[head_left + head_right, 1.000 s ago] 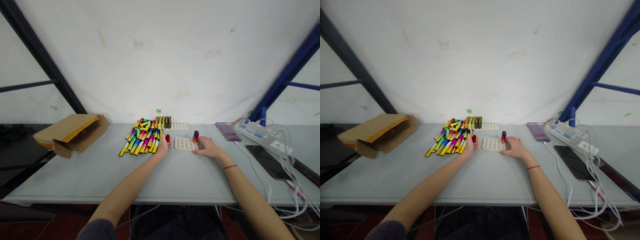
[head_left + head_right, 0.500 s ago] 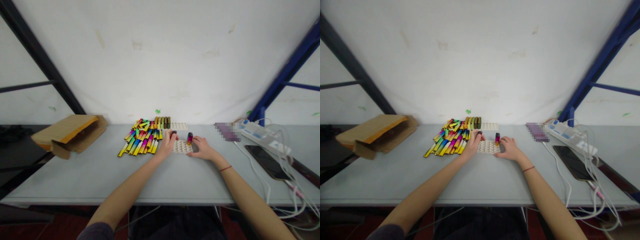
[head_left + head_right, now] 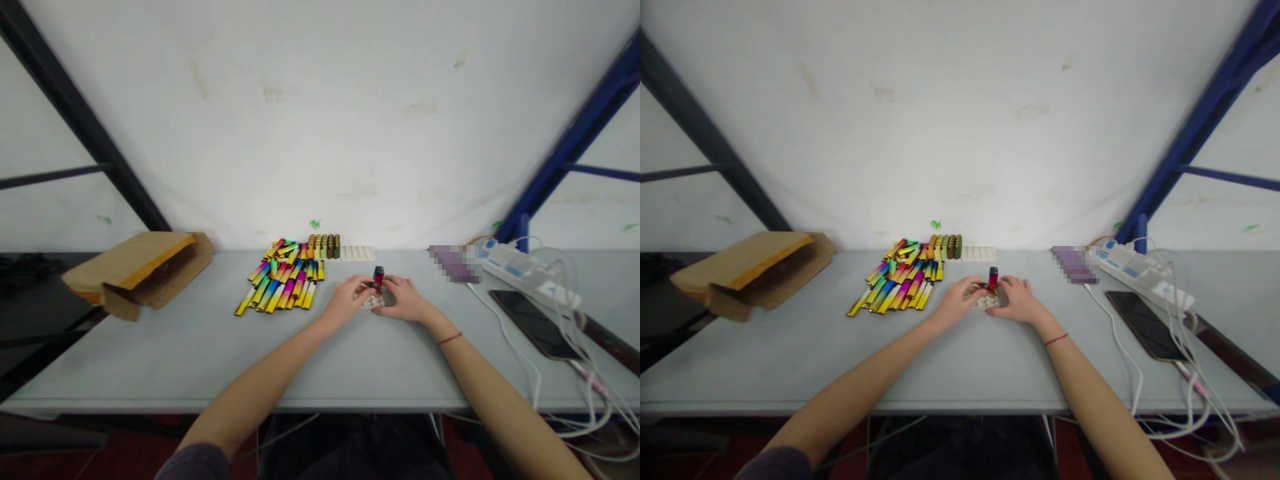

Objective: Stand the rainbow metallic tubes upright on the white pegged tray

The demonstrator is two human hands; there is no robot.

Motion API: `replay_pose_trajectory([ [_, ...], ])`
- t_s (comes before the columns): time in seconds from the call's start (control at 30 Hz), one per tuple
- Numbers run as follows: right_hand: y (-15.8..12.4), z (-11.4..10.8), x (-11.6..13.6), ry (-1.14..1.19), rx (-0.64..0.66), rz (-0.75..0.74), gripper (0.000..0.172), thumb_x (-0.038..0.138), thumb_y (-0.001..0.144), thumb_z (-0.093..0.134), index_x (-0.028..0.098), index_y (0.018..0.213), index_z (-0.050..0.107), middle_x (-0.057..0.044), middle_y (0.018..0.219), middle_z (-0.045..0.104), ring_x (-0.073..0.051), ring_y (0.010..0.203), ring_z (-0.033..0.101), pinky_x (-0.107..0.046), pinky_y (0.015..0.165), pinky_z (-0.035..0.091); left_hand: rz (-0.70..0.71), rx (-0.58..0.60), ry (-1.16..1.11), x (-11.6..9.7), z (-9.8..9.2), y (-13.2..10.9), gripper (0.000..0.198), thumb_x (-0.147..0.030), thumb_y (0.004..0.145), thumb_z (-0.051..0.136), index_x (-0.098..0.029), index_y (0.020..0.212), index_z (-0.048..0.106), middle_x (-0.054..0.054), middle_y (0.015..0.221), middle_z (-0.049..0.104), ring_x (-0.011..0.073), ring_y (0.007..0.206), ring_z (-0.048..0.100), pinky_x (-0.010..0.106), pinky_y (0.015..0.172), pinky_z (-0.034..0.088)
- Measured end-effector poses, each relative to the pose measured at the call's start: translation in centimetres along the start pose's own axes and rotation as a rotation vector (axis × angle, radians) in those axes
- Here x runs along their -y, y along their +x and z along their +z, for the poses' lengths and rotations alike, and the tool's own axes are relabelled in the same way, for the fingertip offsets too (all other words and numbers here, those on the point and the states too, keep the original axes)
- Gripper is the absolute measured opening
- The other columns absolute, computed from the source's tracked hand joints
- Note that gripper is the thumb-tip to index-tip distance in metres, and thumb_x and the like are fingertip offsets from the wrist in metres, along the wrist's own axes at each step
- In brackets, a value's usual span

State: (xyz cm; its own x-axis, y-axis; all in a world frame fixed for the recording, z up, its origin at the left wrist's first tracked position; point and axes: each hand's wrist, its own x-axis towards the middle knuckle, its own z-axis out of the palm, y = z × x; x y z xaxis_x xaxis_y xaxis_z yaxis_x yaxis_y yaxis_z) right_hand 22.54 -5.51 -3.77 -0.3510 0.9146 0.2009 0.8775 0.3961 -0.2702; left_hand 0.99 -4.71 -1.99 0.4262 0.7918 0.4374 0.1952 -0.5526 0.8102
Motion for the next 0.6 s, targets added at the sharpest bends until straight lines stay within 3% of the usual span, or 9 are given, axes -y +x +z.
replay_pose_trajectory([
  [0.3,0.07,0.38,-0.24,0.001,-0.012,0.001,0.071,0.062,0.074,0.073,0.019,0.129,0.059,-0.02,0.139,0.055,-0.039,0.124,0.054,-0.058,0.108,0.034,0.021,-0.006,0.195,0.19,0.4,0.32,0.027,-0.032,0.094,0.059,-0.022,0.119,0.06,0.007,0.112,0.072,0.0206,0.098,0.07,0.037,0.093,0.055],
  [0.4,0.07,0.4,-0.37,-0.004,-0.002,0.001,0.073,0.062,0.074,0.072,0.017,0.13,0.059,-0.021,0.14,0.054,-0.039,0.125,0.053,-0.059,0.108,0.034,0.113,0.04,0.307,0.01,0.06,0.41,0.025,-0.032,0.098,0.053,-0.022,0.118,0.064,0.008,0.114,0.071,0.0213,0.104,0.067,0.038,0.099,0.051],
  [0.6,0.0,0.4,-0.49,0.0,-0.002,-0.004,0.073,0.063,0.077,0.07,0.016,0.132,0.057,-0.022,0.142,0.053,-0.039,0.128,0.052,-0.058,0.109,0.034,0.248,0.145,0.571,-0.1,-0.53,0.38,0.04,-0.032,0.102,0.043,-0.027,0.138,0.058,0.008,0.118,0.066,0.0202,0.108,0.061,0.036,0.1,0.047],
])
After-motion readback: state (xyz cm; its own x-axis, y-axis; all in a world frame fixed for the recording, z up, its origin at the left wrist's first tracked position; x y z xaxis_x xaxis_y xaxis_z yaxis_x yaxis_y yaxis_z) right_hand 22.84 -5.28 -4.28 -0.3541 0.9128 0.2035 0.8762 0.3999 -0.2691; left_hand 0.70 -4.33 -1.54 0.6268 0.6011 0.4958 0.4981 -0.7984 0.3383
